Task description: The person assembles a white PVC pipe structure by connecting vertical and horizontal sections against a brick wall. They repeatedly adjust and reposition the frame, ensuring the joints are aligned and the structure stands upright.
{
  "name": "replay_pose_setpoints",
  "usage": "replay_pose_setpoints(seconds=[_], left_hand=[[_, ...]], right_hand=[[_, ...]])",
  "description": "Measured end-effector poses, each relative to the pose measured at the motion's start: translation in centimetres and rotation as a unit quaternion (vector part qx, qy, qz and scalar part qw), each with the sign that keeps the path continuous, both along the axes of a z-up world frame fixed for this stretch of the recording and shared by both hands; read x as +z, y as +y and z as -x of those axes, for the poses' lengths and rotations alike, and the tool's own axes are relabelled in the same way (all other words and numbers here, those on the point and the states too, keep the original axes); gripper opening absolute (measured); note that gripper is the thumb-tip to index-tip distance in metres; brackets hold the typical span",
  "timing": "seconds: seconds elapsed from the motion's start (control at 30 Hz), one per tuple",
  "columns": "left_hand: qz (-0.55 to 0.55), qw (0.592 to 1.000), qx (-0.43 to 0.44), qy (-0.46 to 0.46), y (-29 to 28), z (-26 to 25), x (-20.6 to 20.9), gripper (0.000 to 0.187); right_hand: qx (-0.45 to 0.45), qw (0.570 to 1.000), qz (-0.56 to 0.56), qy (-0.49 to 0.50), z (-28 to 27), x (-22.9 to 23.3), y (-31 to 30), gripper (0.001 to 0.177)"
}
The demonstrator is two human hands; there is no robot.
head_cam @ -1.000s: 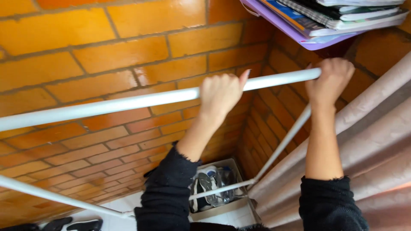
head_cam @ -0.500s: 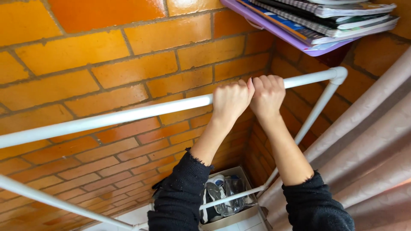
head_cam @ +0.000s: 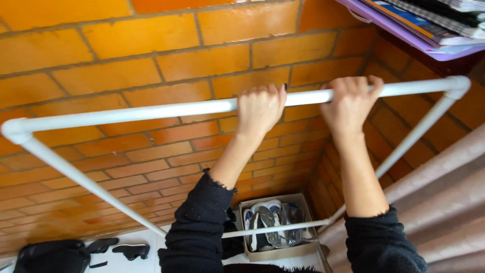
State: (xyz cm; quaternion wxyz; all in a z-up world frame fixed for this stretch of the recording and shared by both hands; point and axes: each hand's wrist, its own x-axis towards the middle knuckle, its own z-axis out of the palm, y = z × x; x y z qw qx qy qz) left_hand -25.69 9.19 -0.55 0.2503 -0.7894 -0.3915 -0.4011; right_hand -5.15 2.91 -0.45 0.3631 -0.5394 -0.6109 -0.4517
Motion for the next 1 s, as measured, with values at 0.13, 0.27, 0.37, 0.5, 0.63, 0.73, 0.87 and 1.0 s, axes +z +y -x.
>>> replay_pose_setpoints(seconds=[0.13, 0.27, 0.37, 0.5, 0.63, 0.73, 0.87, 1.0], left_hand=[[-0.065, 0.998, 0.007, -0.019, -2.5, 0.3, 1.3, 0.029], [-0.073, 0.997, 0.017, -0.036, -3.2, 1.2, 1.3, 0.028], [-0.090, 0.994, 0.031, -0.049, -3.5, 3.0, 1.2, 0.040], [-0.067, 0.995, 0.066, -0.036, -3.9, 6.2, 0.7, 0.047], [-0.095, 0.989, 0.109, -0.020, -3.9, 9.5, 0.2, 0.061], [-0.058, 0.990, 0.124, -0.013, -4.4, 10.4, 0.2, 0.065], [-0.008, 0.991, 0.134, 0.014, -3.8, 10.5, -0.8, 0.063], [-0.006, 0.995, 0.094, -0.020, -3.5, 10.8, -1.5, 0.062]], right_hand=[[0.017, 0.999, 0.025, -0.027, 5.8, 0.9, -0.1, 0.013], [0.049, 0.998, -0.013, -0.032, 8.7, 0.5, -0.1, 0.019], [0.056, 0.998, -0.006, -0.030, 9.0, 0.2, 0.1, 0.029], [0.029, 0.999, 0.020, -0.018, 9.0, -0.1, 0.5, 0.032], [0.004, 1.000, 0.014, -0.027, 10.4, 0.3, 0.3, 0.060], [0.014, 1.000, 0.009, -0.025, 11.3, -0.1, 0.8, 0.059], [0.054, 0.998, 0.031, -0.030, 14.1, 0.6, 0.6, 0.070], [0.123, 0.992, 0.004, -0.033, 16.8, 0.2, 0.6, 0.056]])
